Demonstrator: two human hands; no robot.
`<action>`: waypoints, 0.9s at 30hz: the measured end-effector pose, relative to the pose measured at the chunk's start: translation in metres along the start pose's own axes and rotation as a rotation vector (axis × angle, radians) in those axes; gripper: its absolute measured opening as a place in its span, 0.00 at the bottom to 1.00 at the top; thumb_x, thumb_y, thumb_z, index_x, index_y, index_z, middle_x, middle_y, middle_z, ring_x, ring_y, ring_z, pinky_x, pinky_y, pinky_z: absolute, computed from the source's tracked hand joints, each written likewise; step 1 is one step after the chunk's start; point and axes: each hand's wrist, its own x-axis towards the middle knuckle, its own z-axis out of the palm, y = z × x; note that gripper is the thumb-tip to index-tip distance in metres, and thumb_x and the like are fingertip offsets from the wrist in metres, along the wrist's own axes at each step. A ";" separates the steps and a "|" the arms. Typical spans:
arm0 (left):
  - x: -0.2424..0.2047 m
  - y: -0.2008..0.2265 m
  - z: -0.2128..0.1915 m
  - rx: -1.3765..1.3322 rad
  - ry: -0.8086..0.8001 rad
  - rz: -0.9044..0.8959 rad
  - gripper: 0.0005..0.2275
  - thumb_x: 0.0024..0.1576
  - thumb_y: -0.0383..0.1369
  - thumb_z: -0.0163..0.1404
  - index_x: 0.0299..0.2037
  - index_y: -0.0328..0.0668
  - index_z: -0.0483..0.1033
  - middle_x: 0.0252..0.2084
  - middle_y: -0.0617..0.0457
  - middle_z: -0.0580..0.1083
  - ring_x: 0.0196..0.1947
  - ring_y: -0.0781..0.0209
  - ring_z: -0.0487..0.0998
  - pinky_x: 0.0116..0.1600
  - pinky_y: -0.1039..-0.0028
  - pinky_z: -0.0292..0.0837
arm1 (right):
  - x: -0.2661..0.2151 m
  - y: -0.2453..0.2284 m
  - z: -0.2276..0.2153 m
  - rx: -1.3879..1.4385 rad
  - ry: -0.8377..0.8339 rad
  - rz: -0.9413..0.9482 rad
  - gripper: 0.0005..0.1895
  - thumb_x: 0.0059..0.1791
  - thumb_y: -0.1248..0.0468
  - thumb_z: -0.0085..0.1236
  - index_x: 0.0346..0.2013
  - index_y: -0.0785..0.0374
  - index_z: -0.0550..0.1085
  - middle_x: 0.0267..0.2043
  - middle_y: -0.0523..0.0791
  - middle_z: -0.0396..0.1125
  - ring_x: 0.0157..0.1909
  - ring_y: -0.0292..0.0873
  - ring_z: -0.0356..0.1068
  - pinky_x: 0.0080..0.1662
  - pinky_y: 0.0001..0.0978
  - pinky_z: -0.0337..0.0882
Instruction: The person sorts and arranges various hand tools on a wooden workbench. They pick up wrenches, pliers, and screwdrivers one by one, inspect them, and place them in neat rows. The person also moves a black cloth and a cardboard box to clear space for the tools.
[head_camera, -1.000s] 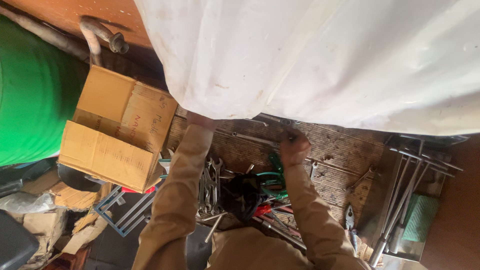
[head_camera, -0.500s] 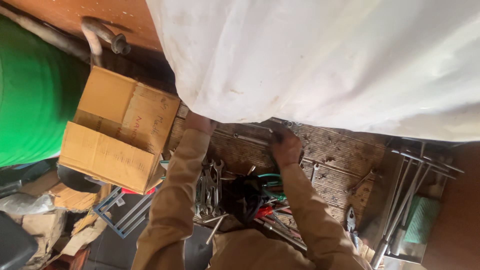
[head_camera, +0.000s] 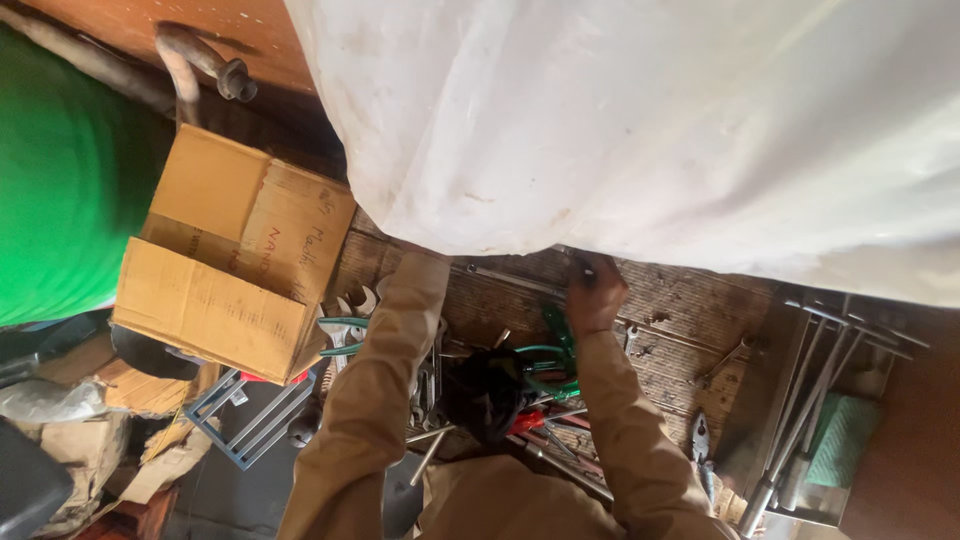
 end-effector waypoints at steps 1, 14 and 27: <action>0.003 0.002 0.003 0.003 -0.001 0.001 0.18 0.66 0.41 0.47 0.65 0.51 0.69 0.64 0.48 0.71 0.64 0.51 0.72 0.65 0.66 0.71 | 0.001 0.001 0.001 -0.057 0.014 -0.025 0.06 0.46 0.66 0.68 0.37 0.62 0.81 0.37 0.52 0.76 0.36 0.52 0.76 0.39 0.42 0.76; 0.002 -0.006 0.011 0.019 -0.019 0.013 0.13 0.65 0.38 0.49 0.59 0.57 0.75 0.56 0.51 0.75 0.57 0.54 0.77 0.58 0.67 0.78 | -0.001 0.007 0.010 -0.029 0.055 -0.039 0.08 0.49 0.61 0.68 0.37 0.62 0.81 0.38 0.51 0.75 0.36 0.52 0.76 0.40 0.41 0.76; -0.106 -0.016 0.010 0.052 -0.219 0.250 0.14 0.45 0.28 0.58 0.44 0.45 0.80 0.57 0.47 0.75 0.50 0.43 0.79 0.47 0.57 0.81 | -0.003 0.021 -0.069 -0.244 -0.520 -0.290 0.12 0.41 0.66 0.65 0.40 0.59 0.81 0.45 0.50 0.74 0.45 0.59 0.71 0.48 0.51 0.72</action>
